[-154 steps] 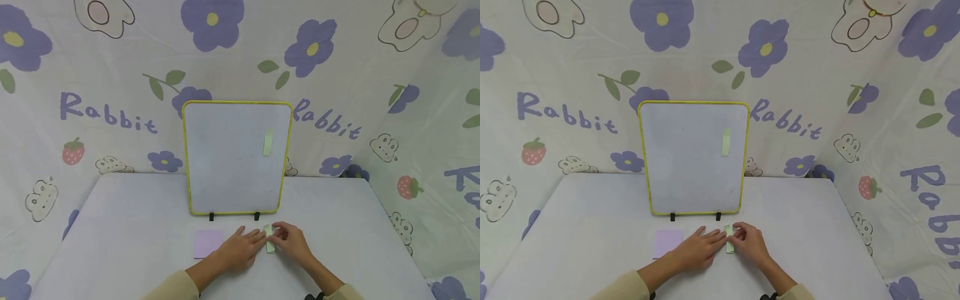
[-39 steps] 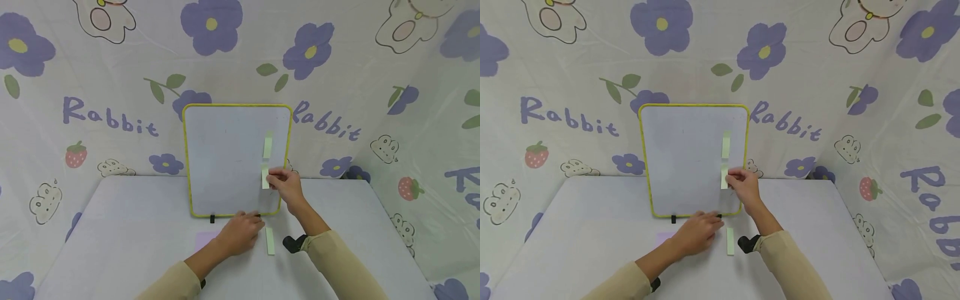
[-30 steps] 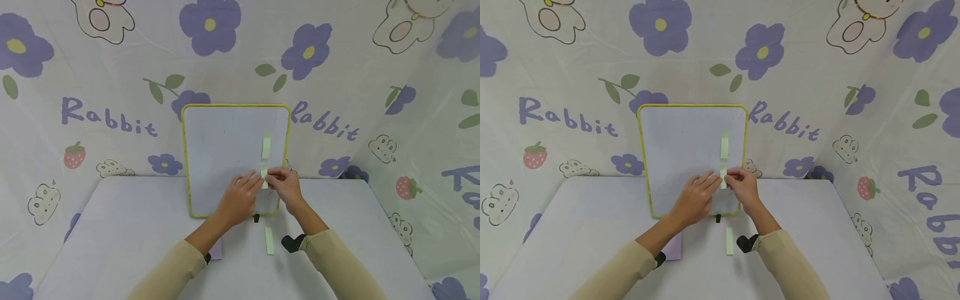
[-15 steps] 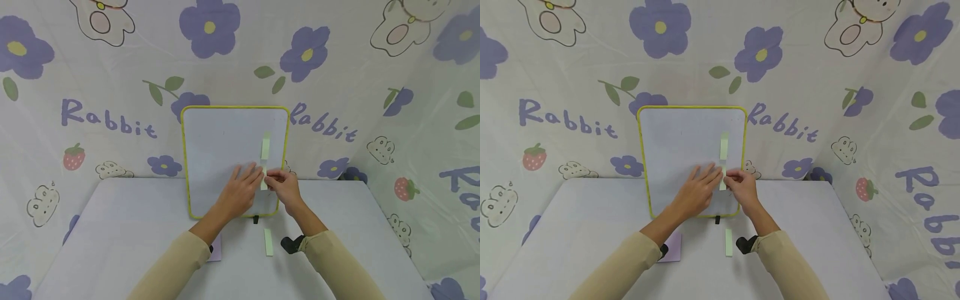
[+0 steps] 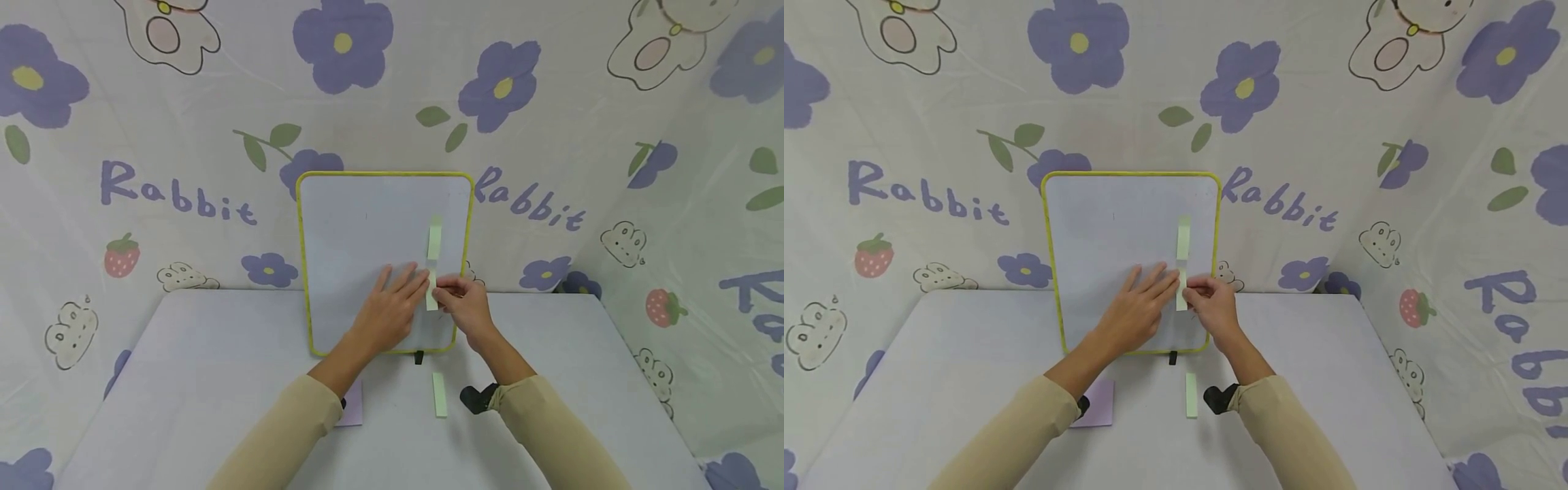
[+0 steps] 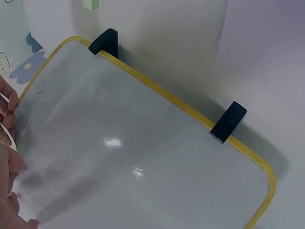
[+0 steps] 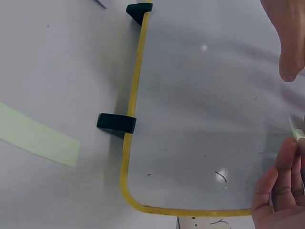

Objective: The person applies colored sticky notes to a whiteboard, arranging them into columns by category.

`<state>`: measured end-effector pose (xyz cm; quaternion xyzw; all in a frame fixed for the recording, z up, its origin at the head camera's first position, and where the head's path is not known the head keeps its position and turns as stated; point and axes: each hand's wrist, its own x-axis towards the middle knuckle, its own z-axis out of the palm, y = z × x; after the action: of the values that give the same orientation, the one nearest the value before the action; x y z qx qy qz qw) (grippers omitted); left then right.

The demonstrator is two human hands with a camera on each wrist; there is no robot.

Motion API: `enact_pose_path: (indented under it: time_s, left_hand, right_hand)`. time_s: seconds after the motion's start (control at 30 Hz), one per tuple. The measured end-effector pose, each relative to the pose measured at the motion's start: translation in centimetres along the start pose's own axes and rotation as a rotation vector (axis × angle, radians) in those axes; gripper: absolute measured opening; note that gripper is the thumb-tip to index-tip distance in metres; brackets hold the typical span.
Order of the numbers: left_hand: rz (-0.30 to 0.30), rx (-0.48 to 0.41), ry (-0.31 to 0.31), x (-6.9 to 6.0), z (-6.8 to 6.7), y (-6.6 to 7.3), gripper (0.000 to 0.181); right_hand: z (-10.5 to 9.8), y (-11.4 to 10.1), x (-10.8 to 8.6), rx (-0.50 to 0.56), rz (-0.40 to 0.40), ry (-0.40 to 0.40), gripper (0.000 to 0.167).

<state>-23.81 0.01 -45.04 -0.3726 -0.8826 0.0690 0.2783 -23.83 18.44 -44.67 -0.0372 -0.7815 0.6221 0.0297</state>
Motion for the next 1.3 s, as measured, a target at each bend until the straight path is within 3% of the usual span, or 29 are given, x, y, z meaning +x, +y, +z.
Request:
enact_pose_path:
  time_s: [0.33, 0.53, 0.63, 0.8, 0.9, 0.97, 1.07, 1.3]
  left_hand:
    - [-0.002, 0.024, -0.038, -0.1, 0.0, -0.1, 0.054]
    - [-0.002, 0.036, -0.021, -0.3, 0.2, -0.1, 0.055]
    - [0.004, 0.042, -0.004, -0.4, 0.4, -0.1, 0.054]
    - [0.011, 0.058, 0.021, -0.4, 0.6, -0.2, 0.053]
    - [0.010, 0.065, 0.020, -0.3, 0.6, -0.1, 0.054]
    - [0.009, 0.073, 0.016, -0.3, 0.5, -0.1, 0.054]
    - [0.009, 0.090, 0.001, -0.3, 0.5, 0.0, 0.055]
    - [-0.002, 0.115, -0.008, -0.4, 0.6, 0.4, 0.055]
  right_hand:
    - [0.1, -0.1, -0.1, -0.049, -0.086, -0.021, 0.018]
    - [0.2, 0.1, -0.1, -0.095, -0.156, 0.003, 0.016]
    - [0.3, 0.5, -0.3, -0.286, -0.325, 0.078, 0.016]
    - [-0.2, 1.6, -0.3, -0.798, -0.804, 0.256, 0.022]
    - [-0.8, 2.5, -0.1, -1.064, -1.067, 0.279, 0.036]
    - [-1.2, 3.0, 0.1, -1.202, -1.170, 0.270, 0.049]
    - [-1.6, 3.7, 0.1, -1.312, -1.195, 0.229, 0.065]
    - [-1.9, 4.2, 0.0, -1.352, -1.133, 0.173, 0.072]
